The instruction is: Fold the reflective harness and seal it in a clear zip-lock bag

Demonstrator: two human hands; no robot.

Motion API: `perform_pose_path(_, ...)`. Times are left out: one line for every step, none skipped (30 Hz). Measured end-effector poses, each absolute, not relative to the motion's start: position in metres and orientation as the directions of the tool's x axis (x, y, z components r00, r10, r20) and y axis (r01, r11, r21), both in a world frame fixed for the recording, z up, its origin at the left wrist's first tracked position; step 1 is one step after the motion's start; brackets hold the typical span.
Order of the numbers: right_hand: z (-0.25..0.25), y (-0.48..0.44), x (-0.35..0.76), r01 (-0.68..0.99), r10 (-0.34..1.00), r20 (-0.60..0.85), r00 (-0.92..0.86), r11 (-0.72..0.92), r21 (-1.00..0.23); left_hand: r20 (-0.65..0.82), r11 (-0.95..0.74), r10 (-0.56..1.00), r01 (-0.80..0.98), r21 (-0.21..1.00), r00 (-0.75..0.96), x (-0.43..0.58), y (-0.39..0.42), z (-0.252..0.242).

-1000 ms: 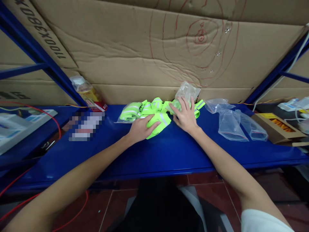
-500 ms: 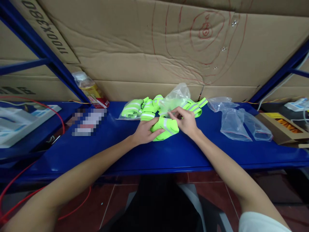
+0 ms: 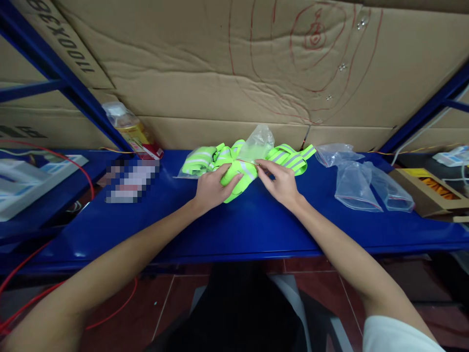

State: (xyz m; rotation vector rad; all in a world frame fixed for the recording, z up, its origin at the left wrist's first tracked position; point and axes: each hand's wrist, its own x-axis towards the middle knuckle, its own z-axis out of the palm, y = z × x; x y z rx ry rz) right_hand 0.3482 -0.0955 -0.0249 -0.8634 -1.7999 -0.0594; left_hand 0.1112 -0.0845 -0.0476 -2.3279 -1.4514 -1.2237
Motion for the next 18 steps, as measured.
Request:
perform_pose_path(-0.025,-0.097,0.348,0.589,0.497,0.852,-0.162,0.742,-0.321,0.697,-0.519,0.685,0.812,0.267,0.209,0.112,-0.086,-0.047)
perform_pose_path(-0.024,-0.098,0.348,0.596,0.471,0.866,-0.17,0.749,-0.29,0.701,-0.515,0.679,0.822,0.243,0.218,0.113,-0.087,-0.047)
perform_pose_path(-0.024,-0.099,0.348,0.602,0.448,0.876,-0.181,0.754,-0.262,0.703,-0.514,0.672,0.83,0.217,0.232,0.114,-0.089,-0.047)
perform_pose_path(-0.023,-0.099,0.348,0.609,0.432,0.881,-0.191,0.756,-0.239,0.704,-0.513,0.667,0.836,0.195,0.245,0.115,-0.09,-0.047)
perform_pose_path(-0.023,-0.099,0.348,0.619,0.425,0.883,-0.201,0.754,-0.222,0.704,-0.509,0.664,0.842,0.18,0.251,0.116,-0.091,-0.046)
perform_pose_path(-0.023,-0.099,0.349,0.632,0.425,0.881,-0.21,0.746,-0.209,0.703,-0.502,0.666,0.847,0.173,0.251,0.116,-0.092,-0.046)
perform_pose_path(-0.023,-0.099,0.349,0.647,0.43,0.876,-0.218,0.736,-0.2,0.702,-0.494,0.669,0.852,0.173,0.246,0.117,-0.093,-0.046)
perform_pose_path(-0.024,-0.098,0.35,0.662,0.438,0.869,-0.229,0.725,-0.191,0.701,-0.486,0.672,0.856,0.177,0.237,0.117,-0.093,-0.046)
perform_pose_path(-0.025,-0.098,0.35,0.674,0.443,0.863,-0.243,0.717,-0.178,0.702,-0.476,0.676,0.86,0.182,0.226,0.117,-0.092,-0.046)
perform_pose_path(-0.026,-0.097,0.35,0.683,0.445,0.856,-0.262,0.713,-0.162,0.701,-0.468,0.679,0.864,0.186,0.217,0.117,-0.092,-0.046)
perform_pose_path(-0.027,-0.097,0.35,0.691,0.446,0.849,-0.284,0.709,-0.141,0.7,-0.461,0.682,0.868,0.188,0.211,0.116,-0.092,-0.046)
perform_pose_path(-0.029,-0.096,0.35,0.697,0.439,0.844,-0.308,0.708,-0.115,0.696,-0.457,0.686,0.87,0.186,0.212,0.116,-0.092,-0.045)
perform_pose_path(-0.03,-0.096,0.349,0.697,0.427,0.84,-0.335,0.712,-0.083,0.688,-0.456,0.691,0.871,0.181,0.219,0.115,-0.092,-0.044)
perform_pose_path(-0.032,-0.096,0.349,0.693,0.411,0.837,-0.362,0.719,-0.054,0.679,-0.462,0.696,0.87,0.174,0.234,0.114,-0.092,-0.043)
perform_pose_path(-0.034,-0.096,0.348,0.684,0.397,0.833,-0.386,0.729,-0.03,0.669,-0.473,0.699,0.865,0.167,0.253,0.114,-0.093,-0.042)
perform_pose_path(-0.036,-0.097,0.348,0.673,0.387,0.827,-0.407,0.739,-0.015,0.662,-0.489,0.698,0.857,0.161,0.274,0.114,-0.094,-0.042)
perform_pose_path(-0.038,-0.097,0.347,0.662,0.386,0.82,-0.423,0.749,-0.011,0.658,-0.508,0.692,0.848,0.152,0.297,0.114,-0.096,-0.041)
perform_pose_path(-0.039,-0.098,0.346,0.652,0.394,0.809,-0.436,0.758,-0.018,0.655,-0.526,0.685,0.839,0.141,0.32,0.115,-0.098,-0.04)
